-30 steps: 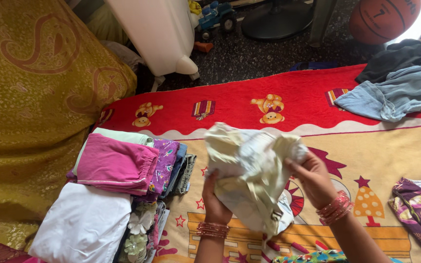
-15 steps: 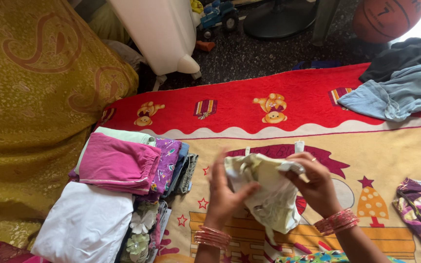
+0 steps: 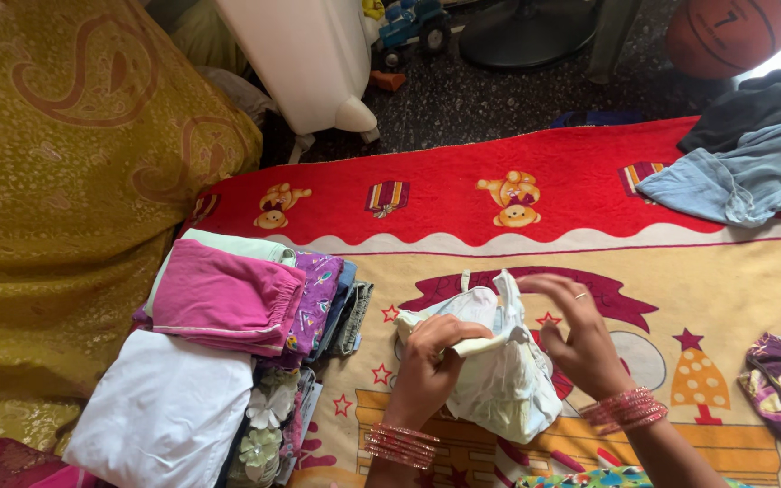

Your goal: The person folds several pieces of clothing by hand on a patterned mat. They fold a white pair of trousers, a light-colored short, a purple floral top, and a patterned dress, stacking each folded item on a growing pile.

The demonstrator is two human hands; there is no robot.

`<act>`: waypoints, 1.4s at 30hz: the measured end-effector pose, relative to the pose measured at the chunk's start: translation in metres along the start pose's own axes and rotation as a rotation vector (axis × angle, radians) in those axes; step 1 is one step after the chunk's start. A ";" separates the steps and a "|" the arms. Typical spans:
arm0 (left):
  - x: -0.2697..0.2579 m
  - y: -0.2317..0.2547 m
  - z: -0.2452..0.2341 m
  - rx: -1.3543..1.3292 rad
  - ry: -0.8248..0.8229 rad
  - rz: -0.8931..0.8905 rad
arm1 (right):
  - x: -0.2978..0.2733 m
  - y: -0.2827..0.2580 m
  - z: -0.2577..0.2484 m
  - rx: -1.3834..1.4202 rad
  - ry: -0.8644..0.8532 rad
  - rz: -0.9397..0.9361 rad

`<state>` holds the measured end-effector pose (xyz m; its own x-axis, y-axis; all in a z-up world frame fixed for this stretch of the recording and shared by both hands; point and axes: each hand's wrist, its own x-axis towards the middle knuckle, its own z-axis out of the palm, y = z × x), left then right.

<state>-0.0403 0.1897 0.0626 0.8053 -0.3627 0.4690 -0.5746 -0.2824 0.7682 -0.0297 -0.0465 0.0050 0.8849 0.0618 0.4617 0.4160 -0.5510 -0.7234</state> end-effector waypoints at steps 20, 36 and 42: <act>-0.010 -0.006 -0.023 -0.117 0.266 0.072 | -0.021 0.109 0.024 1.091 -0.036 0.482; -0.007 0.054 -0.064 -0.101 0.463 -0.049 | -0.003 -0.063 -0.087 0.664 0.244 -0.002; 0.043 0.086 -0.090 0.344 0.576 0.086 | 0.046 -0.116 -0.105 0.382 0.410 0.012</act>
<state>-0.0420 0.2302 0.1878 0.6493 0.1075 0.7529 -0.5773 -0.5750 0.5798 -0.0596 -0.0672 0.1643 0.7675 -0.3133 0.5592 0.5206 -0.2044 -0.8290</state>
